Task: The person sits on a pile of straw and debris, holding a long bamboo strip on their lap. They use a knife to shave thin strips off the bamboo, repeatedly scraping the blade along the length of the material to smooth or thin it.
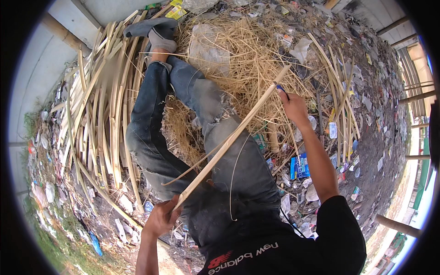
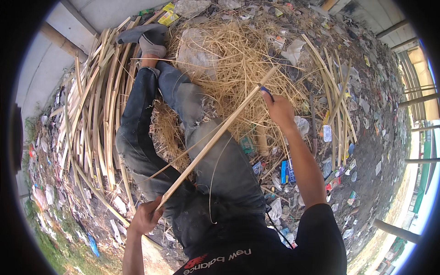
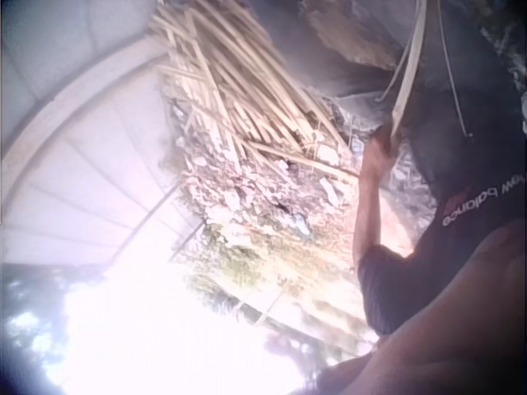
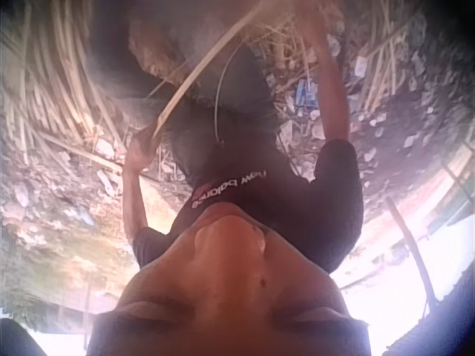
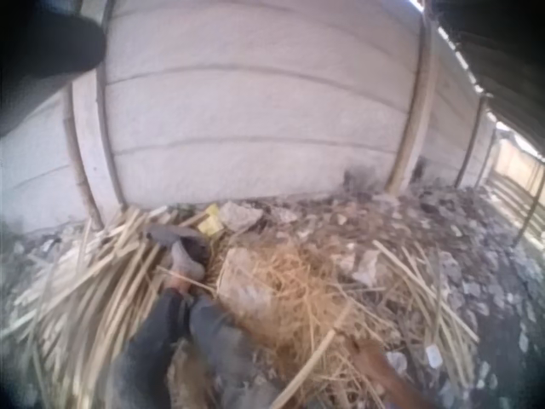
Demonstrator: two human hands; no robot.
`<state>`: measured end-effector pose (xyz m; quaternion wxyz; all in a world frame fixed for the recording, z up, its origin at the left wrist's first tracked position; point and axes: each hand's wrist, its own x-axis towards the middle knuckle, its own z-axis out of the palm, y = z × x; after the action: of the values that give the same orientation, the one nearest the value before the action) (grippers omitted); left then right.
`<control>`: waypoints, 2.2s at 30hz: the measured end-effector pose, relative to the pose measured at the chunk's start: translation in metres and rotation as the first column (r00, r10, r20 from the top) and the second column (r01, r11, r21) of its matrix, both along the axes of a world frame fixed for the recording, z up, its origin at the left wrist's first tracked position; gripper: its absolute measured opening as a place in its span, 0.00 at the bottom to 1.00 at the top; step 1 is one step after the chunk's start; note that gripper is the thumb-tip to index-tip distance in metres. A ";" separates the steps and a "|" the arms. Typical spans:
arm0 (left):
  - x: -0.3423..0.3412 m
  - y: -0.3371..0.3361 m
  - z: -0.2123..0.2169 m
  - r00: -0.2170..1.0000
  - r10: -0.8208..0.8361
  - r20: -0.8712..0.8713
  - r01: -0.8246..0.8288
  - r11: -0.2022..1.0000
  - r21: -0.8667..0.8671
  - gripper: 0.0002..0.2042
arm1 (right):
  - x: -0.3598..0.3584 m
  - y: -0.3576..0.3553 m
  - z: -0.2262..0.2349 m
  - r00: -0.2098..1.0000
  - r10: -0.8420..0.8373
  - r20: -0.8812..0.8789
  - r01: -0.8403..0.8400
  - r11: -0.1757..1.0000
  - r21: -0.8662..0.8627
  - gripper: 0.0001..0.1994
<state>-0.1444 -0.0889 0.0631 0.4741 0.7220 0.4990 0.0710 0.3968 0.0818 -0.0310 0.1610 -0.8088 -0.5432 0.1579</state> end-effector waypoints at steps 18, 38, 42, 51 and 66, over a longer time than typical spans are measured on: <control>-0.035 0.005 -0.067 0.991 0.123 0.058 -0.111 0.978 -0.174 0.26 | -0.062 -0.055 0.007 0.828 -0.127 -0.546 0.074 0.990 -0.118 0.26; -0.030 -0.003 -0.064 0.991 0.125 0.053 -0.121 0.989 -0.081 0.25 | 0.019 0.016 0.085 0.981 0.180 -0.077 -0.162 0.968 0.190 0.21; -0.033 -0.002 -0.064 0.992 0.123 0.037 -0.117 0.984 -0.135 0.24 | 0.008 0.026 0.036 0.862 0.480 -0.167 -0.460 0.876 0.143 0.18; -0.033 -0.001 -0.064 0.993 0.117 0.024 -0.114 0.989 -0.088 0.24 | 0.054 0.050 0.040 0.902 0.149 -0.406 0.008 0.934 0.358 0.09; -0.031 0.001 -0.062 0.990 0.136 0.047 -0.129 0.984 -0.124 0.25 | 0.255 0.041 0.053 0.516 -0.295 -0.804 0.857 0.178 0.484 0.15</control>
<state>-0.1754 -0.0882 0.0013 0.5247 0.6548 0.5361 0.0919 0.6523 0.1230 0.0224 0.7347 -0.6716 -0.0950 0.0053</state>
